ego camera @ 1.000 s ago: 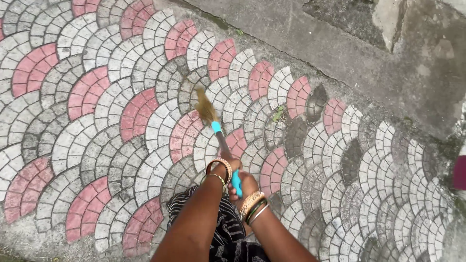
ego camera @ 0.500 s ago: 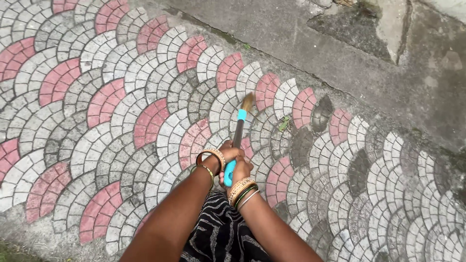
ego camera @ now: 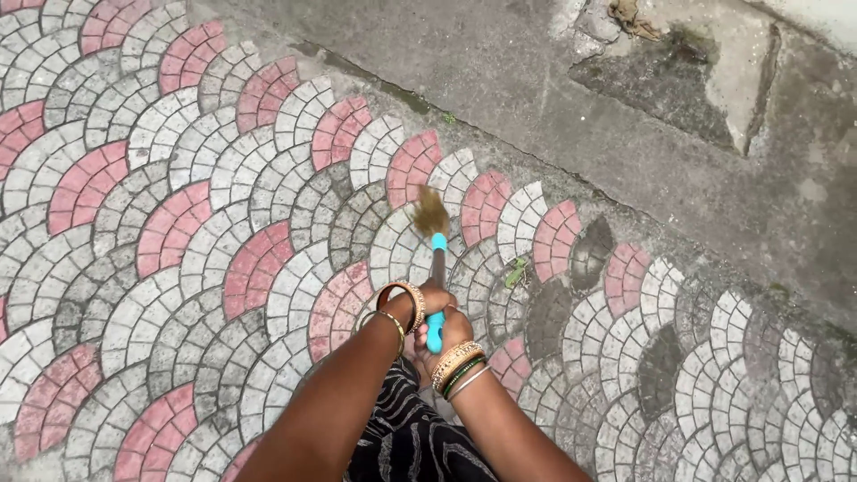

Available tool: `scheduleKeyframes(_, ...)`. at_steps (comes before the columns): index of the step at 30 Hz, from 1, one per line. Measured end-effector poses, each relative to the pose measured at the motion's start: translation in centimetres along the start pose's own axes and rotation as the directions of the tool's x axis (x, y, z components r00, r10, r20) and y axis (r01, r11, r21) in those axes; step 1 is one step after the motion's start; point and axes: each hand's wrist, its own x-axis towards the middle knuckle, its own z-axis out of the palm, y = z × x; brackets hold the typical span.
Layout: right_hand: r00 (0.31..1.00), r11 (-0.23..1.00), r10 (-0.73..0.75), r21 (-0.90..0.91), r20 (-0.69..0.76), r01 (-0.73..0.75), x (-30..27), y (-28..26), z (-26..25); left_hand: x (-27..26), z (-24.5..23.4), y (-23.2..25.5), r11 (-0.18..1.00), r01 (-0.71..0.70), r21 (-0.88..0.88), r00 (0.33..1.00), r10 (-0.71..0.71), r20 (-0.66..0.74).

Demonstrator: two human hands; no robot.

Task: Sweeping a tiled outdoor area and the adjacent grass edge with a long-handled broom.

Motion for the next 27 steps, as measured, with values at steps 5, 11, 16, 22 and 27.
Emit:
scheduleKeyframes(5,0.994,0.994,-0.033,0.103,-0.105,0.044,-3.6,-3.9,5.1,0.9,-2.1,6.1,0.983,-0.105,0.151,0.975,0.072,0.209)
scheduleKeyframes(11,0.992,0.989,-0.094,0.104,-0.089,0.103,-7.6,-5.3,12.7,-3.1,-9.1,11.3,0.967,-0.225,0.117,0.964,0.203,0.173)
scheduleKeyframes(16,0.995,0.991,-0.099,0.084,-0.013,0.1,-1.9,-6.3,14.4,-1.5,-12.6,12.5,0.97,-0.24,0.035,0.968,0.242,-0.064)
scheduleKeyframes(22,0.999,0.973,-0.021,0.231,0.038,0.012,6.9,-3.0,11.9,11.8,-12.2,2.2,0.973,-0.075,0.22,0.986,0.04,0.16)
scheduleKeyframes(27,0.964,0.95,-0.032,0.292,-0.263,0.111,4.0,3.1,17.2,-7.2,-16.9,11.0,0.911,0.105,0.399,0.935,-0.227,0.272)
